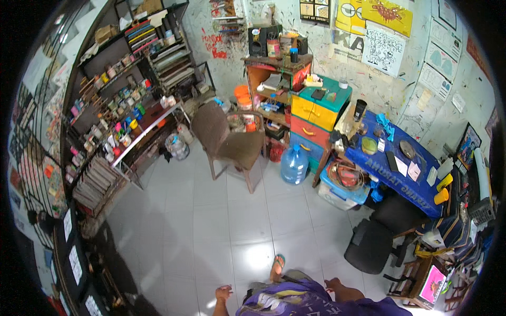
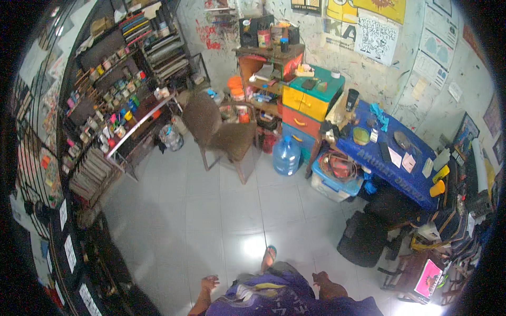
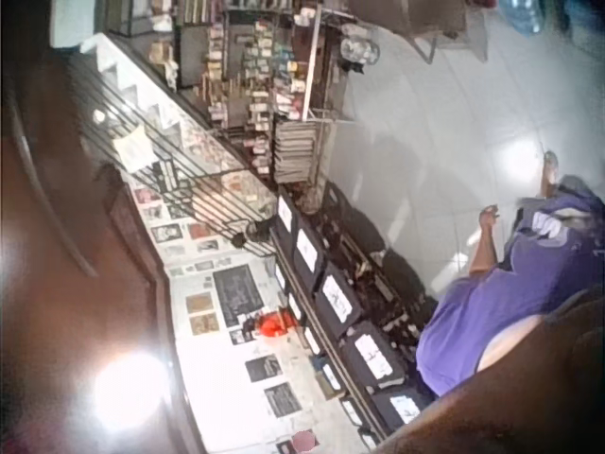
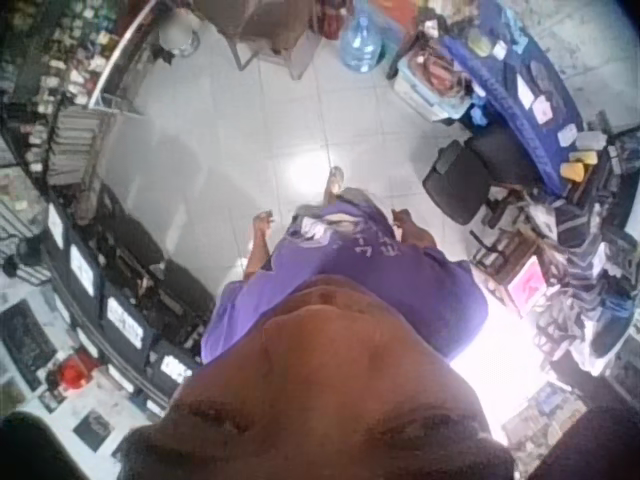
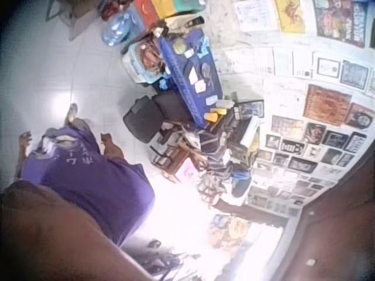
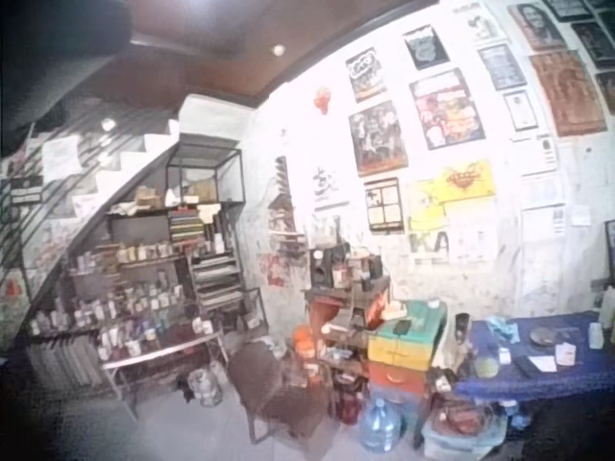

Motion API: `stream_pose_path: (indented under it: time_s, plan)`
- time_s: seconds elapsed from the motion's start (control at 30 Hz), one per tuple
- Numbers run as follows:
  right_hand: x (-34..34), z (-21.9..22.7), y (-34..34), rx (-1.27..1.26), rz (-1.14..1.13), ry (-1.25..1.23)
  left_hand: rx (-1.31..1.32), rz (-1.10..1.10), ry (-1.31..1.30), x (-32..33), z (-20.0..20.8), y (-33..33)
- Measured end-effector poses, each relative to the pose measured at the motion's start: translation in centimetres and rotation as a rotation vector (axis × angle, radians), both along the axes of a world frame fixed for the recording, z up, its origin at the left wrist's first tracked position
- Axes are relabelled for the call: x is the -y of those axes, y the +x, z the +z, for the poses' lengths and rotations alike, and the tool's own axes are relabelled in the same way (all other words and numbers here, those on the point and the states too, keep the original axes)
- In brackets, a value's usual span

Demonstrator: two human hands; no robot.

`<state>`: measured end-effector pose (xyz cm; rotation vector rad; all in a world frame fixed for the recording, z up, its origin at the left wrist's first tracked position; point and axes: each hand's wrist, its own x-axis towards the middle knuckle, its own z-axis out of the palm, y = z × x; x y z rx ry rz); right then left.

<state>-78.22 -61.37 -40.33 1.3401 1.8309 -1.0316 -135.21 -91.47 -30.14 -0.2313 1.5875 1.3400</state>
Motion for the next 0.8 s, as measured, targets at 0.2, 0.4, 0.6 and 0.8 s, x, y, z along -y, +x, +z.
stream_pose_path:
  time_s: [0.2, 0.4, 0.6, 0.8]
  plan:
    - [-14.2, -0.9, -7.0, 0.176, 0.683, 0.16, -0.493, -0.161, -0.093, -16.3, 2.7, -3.0]
    - [-30.8, 4.4, -22.2, -0.371, -0.231, 0.339, -0.401, -0.175, 0.211, -34.8, 7.6, -9.9]
    - [-43.5, 9.0, -34.1, -0.295, -0.074, 0.624, -0.694, -0.438, 0.239, -59.6, 15.3, -18.0]
    - [-54.1, 15.2, -40.7, -0.333, -0.566, 0.494, -0.975, -0.516, 0.384, -81.5, 26.4, -23.6]
